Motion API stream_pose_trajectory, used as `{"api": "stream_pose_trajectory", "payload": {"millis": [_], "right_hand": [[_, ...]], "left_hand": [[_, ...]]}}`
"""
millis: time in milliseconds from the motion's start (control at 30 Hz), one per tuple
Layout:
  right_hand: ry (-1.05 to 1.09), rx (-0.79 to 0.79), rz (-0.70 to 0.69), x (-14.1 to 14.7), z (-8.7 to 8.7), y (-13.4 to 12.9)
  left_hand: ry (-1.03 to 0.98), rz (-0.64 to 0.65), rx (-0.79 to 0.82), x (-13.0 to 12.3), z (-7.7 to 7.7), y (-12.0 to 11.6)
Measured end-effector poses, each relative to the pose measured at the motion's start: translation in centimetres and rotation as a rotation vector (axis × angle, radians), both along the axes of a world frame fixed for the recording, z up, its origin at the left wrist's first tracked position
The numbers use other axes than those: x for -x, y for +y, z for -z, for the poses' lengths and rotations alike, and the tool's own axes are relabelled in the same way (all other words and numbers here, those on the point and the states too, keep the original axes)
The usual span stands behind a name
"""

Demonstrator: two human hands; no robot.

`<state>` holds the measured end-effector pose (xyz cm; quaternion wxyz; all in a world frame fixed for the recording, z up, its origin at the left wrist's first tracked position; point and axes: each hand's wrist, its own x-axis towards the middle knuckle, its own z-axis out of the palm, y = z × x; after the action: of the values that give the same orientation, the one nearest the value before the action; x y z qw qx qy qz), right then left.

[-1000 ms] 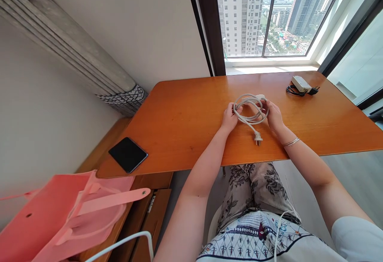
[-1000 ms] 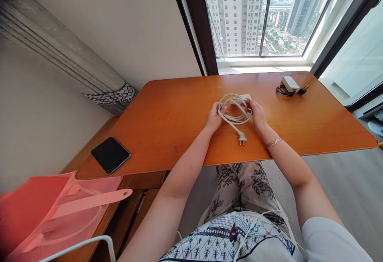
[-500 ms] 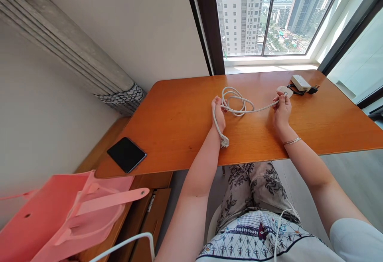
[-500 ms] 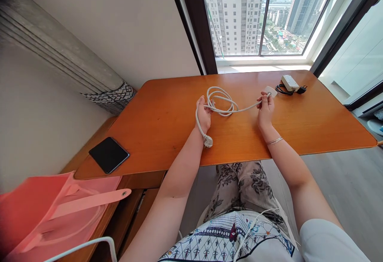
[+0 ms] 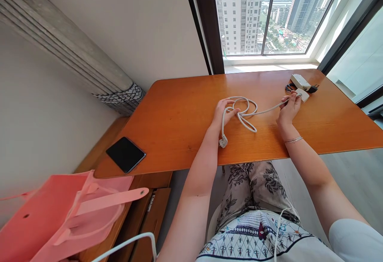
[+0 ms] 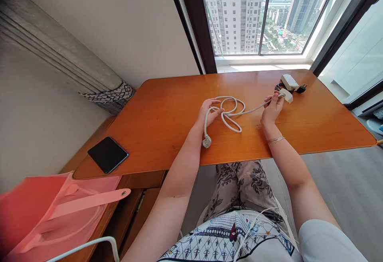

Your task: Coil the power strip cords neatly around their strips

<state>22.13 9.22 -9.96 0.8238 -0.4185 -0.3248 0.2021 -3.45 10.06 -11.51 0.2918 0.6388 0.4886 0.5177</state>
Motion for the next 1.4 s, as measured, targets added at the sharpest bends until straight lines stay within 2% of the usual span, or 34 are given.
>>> {"api": "stream_pose_trajectory", "payload": {"millis": [100,267,400,500,600,700,800,900,967,1067,1200,1400], "right_hand": [[-0.093,-0.007,0.018,0.0,-0.1,-0.3],[-0.092,0.011,0.074,0.0,-0.6,-0.8],[-0.054,0.003,0.098,-0.1,-0.8,-0.7],[-0.045,0.019,0.131,-0.8,-0.7,-0.2],[-0.006,0.04,0.209,-1.9,-1.0,0.3],[0.031,-0.019,0.291,-2.8,-1.7,0.3],[0.004,-0.1,0.356,-3.2,-2.2,0.1],[-0.046,-0.092,0.347,-3.0,-2.1,0.0],[-0.074,-0.059,0.263,-2.4,-1.8,-0.1],[-0.073,-0.068,0.093,-0.9,-1.5,-0.7],[-0.106,-0.125,-0.106,1.5,-1.8,-2.2],[-0.311,-0.007,-0.434,3.5,-1.4,-4.3]], "left_hand": [[0.117,0.074,-0.042,0.0,0.0,-0.3],[0.127,0.107,0.022,-0.1,-0.3,-0.6],[-0.03,0.165,0.038,-0.3,-0.7,-0.7],[-0.232,0.148,0.062,-0.2,-0.9,-0.4],[-0.466,-0.017,0.061,0.6,-1.0,0.2],[-0.631,-0.312,-0.022,2.0,-1.4,0.6],[-0.646,-0.574,-0.145,3.2,-2.1,0.4],[-0.555,-0.68,-0.323,3.3,-2.6,-0.2],[-0.463,-0.651,-0.383,2.8,-2.6,-0.6],[-0.299,-0.513,-0.379,1.7,-2.4,-1.1],[-0.116,-0.288,-0.313,0.5,-2.3,-2.0],[0.012,-0.095,-0.183,-0.8,-2.6,-3.0]]}}
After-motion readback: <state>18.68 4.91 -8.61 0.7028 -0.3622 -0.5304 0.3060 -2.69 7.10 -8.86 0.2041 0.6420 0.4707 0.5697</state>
